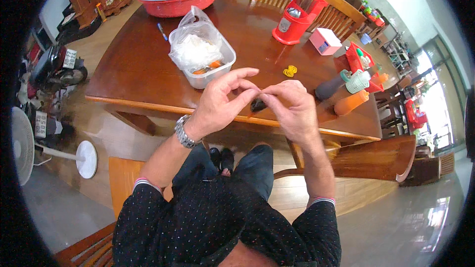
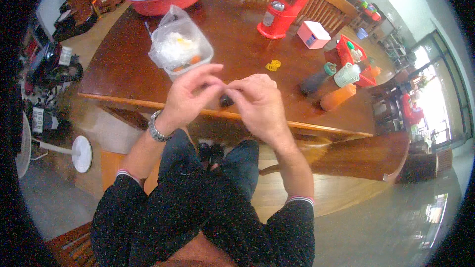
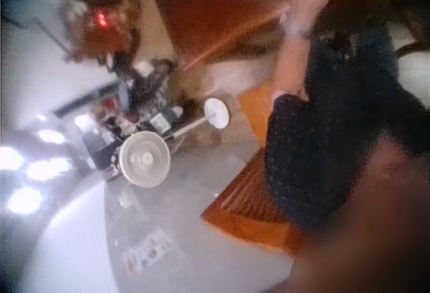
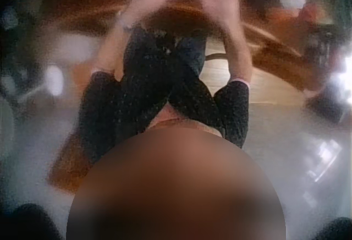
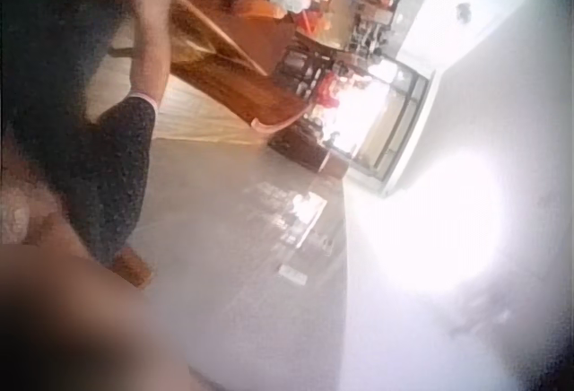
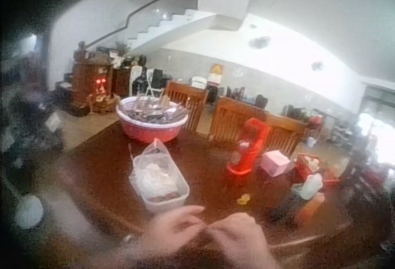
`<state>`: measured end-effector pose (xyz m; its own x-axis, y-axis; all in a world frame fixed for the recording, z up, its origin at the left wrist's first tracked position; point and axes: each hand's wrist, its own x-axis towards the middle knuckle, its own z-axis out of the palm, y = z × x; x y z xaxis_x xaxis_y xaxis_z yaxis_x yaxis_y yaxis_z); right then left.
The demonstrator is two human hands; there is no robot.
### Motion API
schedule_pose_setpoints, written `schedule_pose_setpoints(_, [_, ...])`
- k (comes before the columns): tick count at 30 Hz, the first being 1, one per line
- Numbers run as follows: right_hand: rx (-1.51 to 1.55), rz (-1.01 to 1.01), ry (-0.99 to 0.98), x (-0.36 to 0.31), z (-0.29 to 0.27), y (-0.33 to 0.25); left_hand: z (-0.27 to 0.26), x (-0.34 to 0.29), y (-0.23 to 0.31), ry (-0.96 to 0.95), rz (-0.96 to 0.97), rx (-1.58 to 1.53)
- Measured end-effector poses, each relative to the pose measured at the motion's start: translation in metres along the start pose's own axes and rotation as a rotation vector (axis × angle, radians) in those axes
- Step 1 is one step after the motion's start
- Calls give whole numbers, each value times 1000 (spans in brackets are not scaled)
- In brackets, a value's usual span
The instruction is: The person sits at a wooden table and repeatedly assembles small food items by placing a filling into a thin wrapper, adding sauces from squeeze bottles, and tying the bundle with a rubber band. The finished items are placed into a plastic container.
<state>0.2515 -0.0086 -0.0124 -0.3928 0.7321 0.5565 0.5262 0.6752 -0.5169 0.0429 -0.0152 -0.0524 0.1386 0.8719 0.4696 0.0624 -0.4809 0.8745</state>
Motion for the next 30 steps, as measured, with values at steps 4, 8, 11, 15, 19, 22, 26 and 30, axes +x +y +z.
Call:
schedule_pose_setpoints(4, [-127, 53, 132, -8, 33, 12, 4, -9, -9, 19, 286, 685])
schedule_pose_setpoints(8, [-109, 108, 269, -16, 66, 12, 15, -17, -24, 16, 194, 794])
schedule_pose_setpoints(11, [-78, 168, 267, -20, 75, 13, 15, -17, -33, 56, 215, 801])
schedule_pose_setpoints(15, [69, 149, 113, -18, 70, 26, 9, -13, -37, 36, 226, 733])
schedule_pose_setpoints(19, [222, 517, 48, 0, 48, 87, -7, -7, -26, 5, 164, 728])
schedule_pose_setpoints(22, [-130, 471, 260, 31, 24, 176, -32, 0, -8, -102, 86, 761])
schedule_pose_setpoints(26, [-326, 729, 172, 42, 19, 281, -68, 14, 19, -250, -118, 762])
schedule_pose_setpoints(30, [-414, 736, 46, 44, 33, 324, -102, 27, 42, -318, -253, 731])
